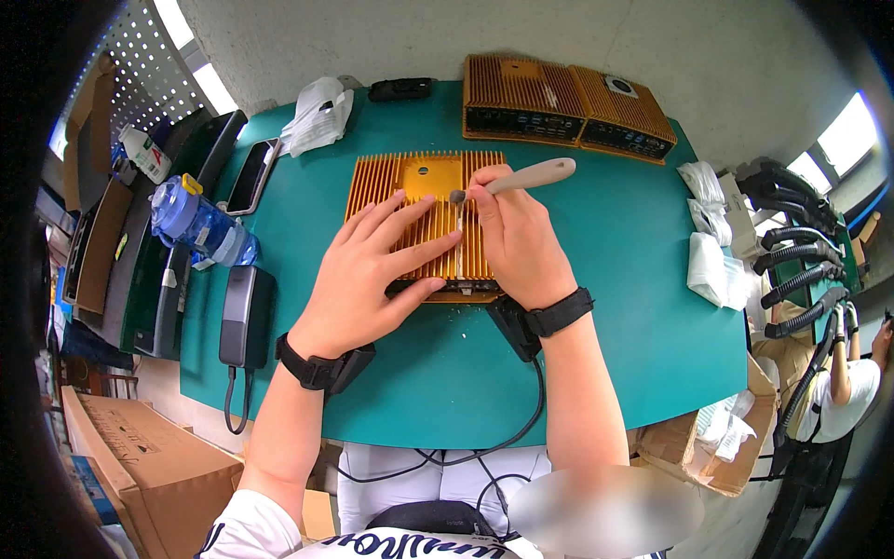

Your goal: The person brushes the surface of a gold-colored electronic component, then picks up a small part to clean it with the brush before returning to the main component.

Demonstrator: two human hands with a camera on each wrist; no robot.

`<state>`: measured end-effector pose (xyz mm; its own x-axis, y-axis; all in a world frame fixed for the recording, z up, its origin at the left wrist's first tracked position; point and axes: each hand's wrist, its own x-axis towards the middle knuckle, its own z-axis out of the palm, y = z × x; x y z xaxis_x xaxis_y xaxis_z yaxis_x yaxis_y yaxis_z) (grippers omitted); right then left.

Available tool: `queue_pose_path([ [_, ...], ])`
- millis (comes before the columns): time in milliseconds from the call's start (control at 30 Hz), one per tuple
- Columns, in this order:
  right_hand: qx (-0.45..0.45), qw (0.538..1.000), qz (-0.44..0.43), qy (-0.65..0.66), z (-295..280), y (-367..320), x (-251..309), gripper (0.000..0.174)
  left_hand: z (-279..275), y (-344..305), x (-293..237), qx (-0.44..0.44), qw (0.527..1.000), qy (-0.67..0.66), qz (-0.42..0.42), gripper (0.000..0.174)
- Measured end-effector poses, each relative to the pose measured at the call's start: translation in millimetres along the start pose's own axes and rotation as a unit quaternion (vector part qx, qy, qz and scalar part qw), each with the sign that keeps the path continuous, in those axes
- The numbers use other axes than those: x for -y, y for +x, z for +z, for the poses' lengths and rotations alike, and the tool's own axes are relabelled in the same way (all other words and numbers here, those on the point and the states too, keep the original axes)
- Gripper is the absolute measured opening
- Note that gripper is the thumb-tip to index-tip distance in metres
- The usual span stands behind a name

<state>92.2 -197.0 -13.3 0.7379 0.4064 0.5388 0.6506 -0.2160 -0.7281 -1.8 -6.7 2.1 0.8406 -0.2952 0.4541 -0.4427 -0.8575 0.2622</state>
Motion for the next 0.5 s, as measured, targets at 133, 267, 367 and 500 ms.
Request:
queue_pose_path([
  [133, -0.01, 1.0, 0.002, -0.01, 0.5, 0.2, 1.0, 0.017, -0.7, 0.5, 0.4, 0.001, 1.0, 0.003, 0.001, 0.043],
  [267, -0.046, 0.998, 0.031, 0.021, 1.6, 0.5, 0.5, 0.019, -0.9, 0.6, -0.4, -0.005, 1.0, -0.001, 0.002, 0.043],
  [367, -0.087, 0.989, 0.044, 0.109, 3.1, 2.8, -1.7, 0.023, -0.7, 0.3, -0.4, -0.006, 1.0, -0.001, 0.002, 0.042],
  [500, -0.113, 0.957, 0.148, 0.222, 1.0, 7.1, 1.4, 0.028, -0.3, 0.2, 0.0, -0.006, 1.0, 0.003, 0.002, 0.043],
])
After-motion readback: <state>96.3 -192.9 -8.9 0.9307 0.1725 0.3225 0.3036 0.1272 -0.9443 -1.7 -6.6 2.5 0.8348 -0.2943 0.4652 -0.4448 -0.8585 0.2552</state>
